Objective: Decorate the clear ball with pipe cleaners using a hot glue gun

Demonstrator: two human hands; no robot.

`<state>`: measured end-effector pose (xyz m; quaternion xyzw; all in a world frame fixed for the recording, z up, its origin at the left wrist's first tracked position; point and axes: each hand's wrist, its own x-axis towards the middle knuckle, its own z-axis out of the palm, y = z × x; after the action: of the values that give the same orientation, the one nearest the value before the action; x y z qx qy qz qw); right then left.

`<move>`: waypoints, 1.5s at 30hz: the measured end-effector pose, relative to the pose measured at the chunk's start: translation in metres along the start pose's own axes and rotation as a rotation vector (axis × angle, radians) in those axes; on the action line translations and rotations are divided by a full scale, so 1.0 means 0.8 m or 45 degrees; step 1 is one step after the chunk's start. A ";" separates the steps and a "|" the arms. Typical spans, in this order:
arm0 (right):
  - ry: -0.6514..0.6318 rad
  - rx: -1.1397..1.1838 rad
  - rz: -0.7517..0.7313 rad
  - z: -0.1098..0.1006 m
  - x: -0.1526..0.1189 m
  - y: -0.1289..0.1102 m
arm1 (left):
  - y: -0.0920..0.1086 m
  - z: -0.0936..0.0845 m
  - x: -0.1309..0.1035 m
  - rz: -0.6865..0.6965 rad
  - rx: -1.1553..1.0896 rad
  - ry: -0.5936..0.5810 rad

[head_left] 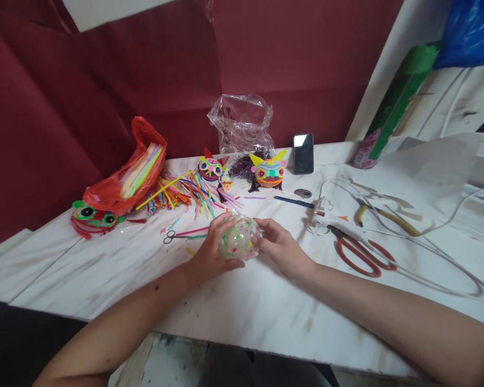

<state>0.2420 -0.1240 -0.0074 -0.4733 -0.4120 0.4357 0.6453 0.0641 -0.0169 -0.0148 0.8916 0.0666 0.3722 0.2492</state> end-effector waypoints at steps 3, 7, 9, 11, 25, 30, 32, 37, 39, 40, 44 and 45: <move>-0.004 -0.040 0.002 0.000 0.000 0.001 | 0.000 0.001 -0.001 -0.010 -0.023 0.007; -0.005 -0.064 -0.013 0.000 0.000 0.001 | 0.002 0.003 -0.002 -0.012 -0.015 0.028; -0.005 -0.063 -0.018 0.001 -0.001 0.000 | 0.003 0.003 -0.001 -0.028 0.009 0.030; -0.010 -0.065 -0.021 0.001 -0.001 0.000 | 0.004 0.004 -0.001 -0.028 0.031 0.038; -0.031 -0.028 0.062 0.000 -0.003 -0.002 | 0.009 0.004 0.001 0.006 0.098 -0.012; -0.073 -0.067 0.094 0.000 -0.003 -0.007 | 0.005 0.009 0.003 0.001 0.110 0.065; -0.099 -0.092 0.066 0.000 -0.002 -0.007 | 0.004 0.011 0.003 -0.020 0.118 0.085; -0.089 -0.126 0.010 -0.001 0.001 -0.001 | 0.003 0.012 0.004 -0.048 0.122 0.070; -0.078 -0.121 -0.007 -0.002 0.002 0.001 | 0.005 0.013 0.005 -0.029 0.136 0.083; -0.076 -0.123 -0.013 -0.002 0.002 0.002 | 0.005 0.013 0.006 -0.018 0.144 0.098; -0.059 -0.138 -0.022 -0.003 0.002 0.002 | 0.007 0.017 0.007 0.007 0.173 0.141; -0.053 -0.136 -0.020 -0.004 0.002 0.002 | 0.007 0.017 0.007 0.009 0.176 0.139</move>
<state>0.2447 -0.1232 -0.0097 -0.4948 -0.4517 0.4177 0.6137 0.0771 -0.0259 -0.0167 0.8852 0.1023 0.4158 0.1817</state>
